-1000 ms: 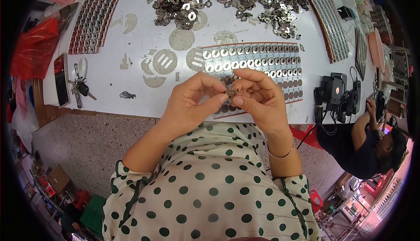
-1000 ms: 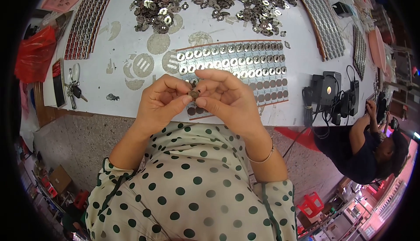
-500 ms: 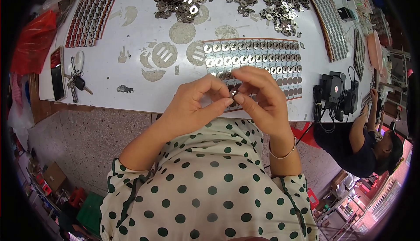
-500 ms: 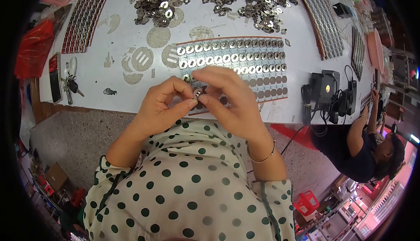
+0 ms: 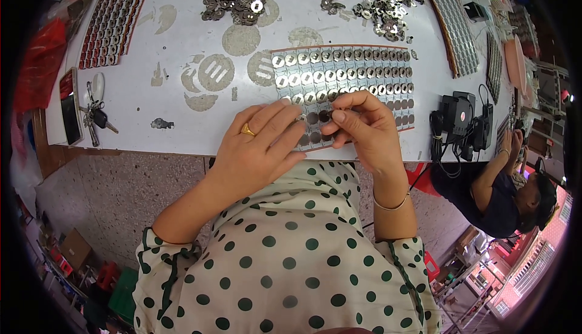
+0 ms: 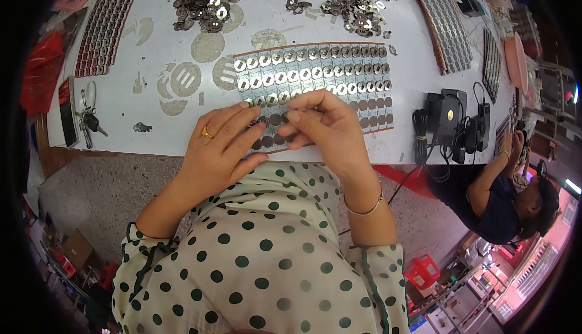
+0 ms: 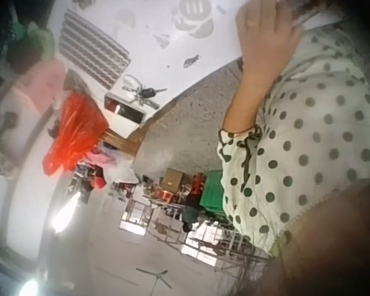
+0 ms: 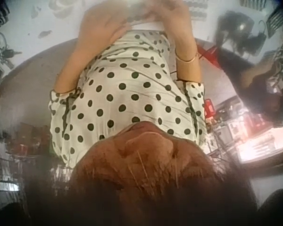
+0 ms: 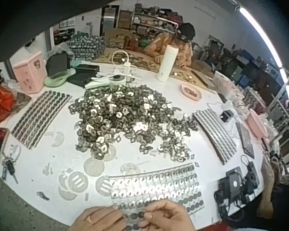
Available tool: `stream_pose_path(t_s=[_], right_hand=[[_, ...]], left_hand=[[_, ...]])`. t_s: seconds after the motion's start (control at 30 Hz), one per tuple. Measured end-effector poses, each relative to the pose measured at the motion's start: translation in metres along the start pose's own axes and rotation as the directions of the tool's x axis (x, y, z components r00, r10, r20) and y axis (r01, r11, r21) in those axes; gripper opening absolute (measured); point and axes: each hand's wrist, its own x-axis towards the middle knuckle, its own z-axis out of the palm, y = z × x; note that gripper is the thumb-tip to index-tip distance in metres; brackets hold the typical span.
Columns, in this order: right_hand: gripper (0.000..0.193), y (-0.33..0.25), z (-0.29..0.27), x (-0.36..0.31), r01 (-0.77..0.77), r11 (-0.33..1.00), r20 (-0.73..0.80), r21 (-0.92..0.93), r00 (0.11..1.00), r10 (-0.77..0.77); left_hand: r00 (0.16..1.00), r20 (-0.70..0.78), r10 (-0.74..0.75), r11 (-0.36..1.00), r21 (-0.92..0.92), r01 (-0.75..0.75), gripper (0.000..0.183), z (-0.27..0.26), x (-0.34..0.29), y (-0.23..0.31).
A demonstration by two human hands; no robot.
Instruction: The person assembles small circular metal caps onto a component strip by hand.
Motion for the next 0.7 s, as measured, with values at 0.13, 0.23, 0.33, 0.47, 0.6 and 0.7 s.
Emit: stream_pose_path(t_s=[0.13,0.23,0.33,0.47,0.6,0.7], right_hand=[[0.016,-0.006,0.009,-0.001,-0.025,0.981,0.008,-0.195,1.0,0.027],[0.015,-0.004,0.016,0.0,-0.073,0.878,-0.063,-0.473,0.997,0.049],[0.016,0.007,0.014,0.003,0.201,0.7,0.062,-0.685,0.974,-0.22],[0.02,0.008,0.017,0.003,0.256,0.638,0.093,-0.726,0.956,-0.278],[0.018,0.008,0.023,0.0,0.218,0.623,0.037,-0.752,0.956,-0.29],[0.018,0.014,0.021,-0.002,0.257,0.589,0.057,-0.766,0.94,-0.336]], left_hand=[[0.997,0.073,-0.01,0.998,0.07,0.005,0.054,0.004,-0.005,-0.002],[0.997,0.072,-0.005,0.995,0.102,-0.002,0.052,0.006,-0.005,-0.002],[0.998,0.064,-0.012,0.995,0.102,0.005,0.05,0.009,-0.005,-0.001],[0.999,0.048,-0.016,0.992,0.122,0.01,0.045,0.011,-0.005,-0.001],[0.999,0.046,-0.026,0.992,0.123,0.02,0.043,0.01,-0.004,0.0],[0.999,0.039,-0.02,0.992,0.123,0.015,0.042,0.011,-0.003,0.0]])
